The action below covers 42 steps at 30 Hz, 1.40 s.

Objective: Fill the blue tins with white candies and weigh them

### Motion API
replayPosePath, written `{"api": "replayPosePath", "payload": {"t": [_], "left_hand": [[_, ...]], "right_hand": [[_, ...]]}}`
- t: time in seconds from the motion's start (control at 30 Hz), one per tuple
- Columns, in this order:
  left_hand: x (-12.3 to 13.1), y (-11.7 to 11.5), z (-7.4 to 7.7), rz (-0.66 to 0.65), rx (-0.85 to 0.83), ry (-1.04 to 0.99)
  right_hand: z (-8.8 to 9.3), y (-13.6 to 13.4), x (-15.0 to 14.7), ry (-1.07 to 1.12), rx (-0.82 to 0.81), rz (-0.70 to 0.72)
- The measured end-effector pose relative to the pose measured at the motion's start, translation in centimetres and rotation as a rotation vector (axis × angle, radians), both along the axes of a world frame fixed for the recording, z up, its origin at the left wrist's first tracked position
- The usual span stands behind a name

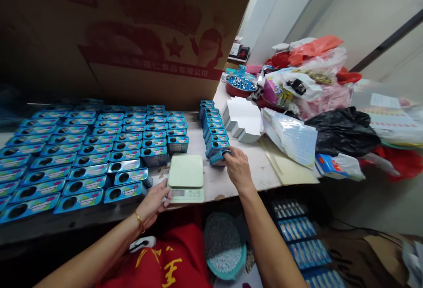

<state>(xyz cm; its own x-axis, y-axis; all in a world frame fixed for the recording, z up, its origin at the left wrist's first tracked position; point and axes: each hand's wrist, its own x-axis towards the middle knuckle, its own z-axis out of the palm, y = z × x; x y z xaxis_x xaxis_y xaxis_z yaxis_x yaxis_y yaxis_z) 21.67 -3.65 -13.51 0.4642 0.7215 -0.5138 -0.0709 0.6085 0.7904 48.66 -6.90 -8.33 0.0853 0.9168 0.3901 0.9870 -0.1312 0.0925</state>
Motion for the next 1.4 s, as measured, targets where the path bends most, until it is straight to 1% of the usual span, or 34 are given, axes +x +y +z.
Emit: {"api": "replayPosePath", "payload": {"t": [0.1, 0.17, 0.23, 0.33, 0.4, 0.47, 0.53, 0.63, 0.7, 0.73, 0.8, 0.83, 0.9, 0.97, 1.0, 1.07, 1.2, 1.3, 1.4], "left_hand": [[1.3, -0.3, -0.2, -0.059, 0.018, 0.030], [2.3, -0.6, -0.2, -0.084, 0.020, 0.011], [3.2, -0.9, -0.1, -0.093, 0.020, 0.006], [3.8, -0.7, 0.3, -0.092, 0.016, 0.010], [3.3, -0.6, 0.7, -0.080, 0.002, 0.019], [2.1, -0.6, 1.0, -0.048, -0.057, -0.023], [0.6, -0.9, 1.3, -0.014, -0.172, -0.121], [-1.4, -1.6, 1.7, 0.043, -0.378, -0.233], [-2.2, -2.3, 1.9, 0.081, -0.481, -0.264], [-2.3, -2.7, 2.0, 0.089, -0.519, -0.285], [-2.3, -3.5, 2.1, 0.074, -0.579, -0.337], [-2.1, -4.0, 2.2, 0.056, -0.606, -0.367], [-1.6, -4.9, 2.1, 0.015, -0.662, -0.427], [-1.3, -5.6, 2.0, -0.017, -0.717, -0.469], [-1.2, -5.8, 1.8, -0.031, -0.741, -0.478], [-1.1, -6.2, 1.4, -0.060, -0.775, -0.460], [-1.3, -6.5, 0.7, -0.097, -0.775, -0.353], [-1.3, -6.6, 0.4, -0.124, -0.769, -0.372], [-1.3, -6.3, 0.4, -0.140, -0.762, -0.400]], "right_hand": [[2.0, -1.5, -0.6, 0.072, 0.024, 0.078], [3.1, -2.0, -1.7, 0.094, 0.005, 0.137], [3.9, -1.9, -3.4, 0.088, -0.026, 0.196], [4.1, -1.0, -5.8, 0.090, -0.099, 0.294], [3.8, -0.5, -6.6, 0.122, -0.135, 0.345], [3.7, -0.3, -6.4, 0.199, -0.116, 0.372], [3.5, -0.8, -5.4, 0.334, -0.029, 0.355], [3.0, -2.8, -3.8, 0.567, 0.164, 0.227], [2.3, -4.6, -4.1, 0.689, 0.230, 0.159], [2.0, -5.6, -4.9, 0.737, 0.231, 0.155], [1.2, -7.4, -7.7, 0.793, 0.166, 0.213], [0.9, -8.2, -9.4, 0.792, 0.098, 0.276], [0.2, -9.3, -12.8, 0.701, -0.125, 0.428], [-0.6, -9.8, -15.4, 0.570, -0.293, 0.483], [-0.9, -9.9, -16.1, 0.521, -0.348, 0.487], [-1.5, -10.1, -16.6, 0.476, -0.409, 0.493], [-1.9, -10.3, -15.7, 0.450, -0.465, 0.575], [-1.8, -10.2, -15.1, 0.469, -0.491, 0.621], [-2.1, -10.0, -15.1, 0.471, -0.493, 0.622]]}}
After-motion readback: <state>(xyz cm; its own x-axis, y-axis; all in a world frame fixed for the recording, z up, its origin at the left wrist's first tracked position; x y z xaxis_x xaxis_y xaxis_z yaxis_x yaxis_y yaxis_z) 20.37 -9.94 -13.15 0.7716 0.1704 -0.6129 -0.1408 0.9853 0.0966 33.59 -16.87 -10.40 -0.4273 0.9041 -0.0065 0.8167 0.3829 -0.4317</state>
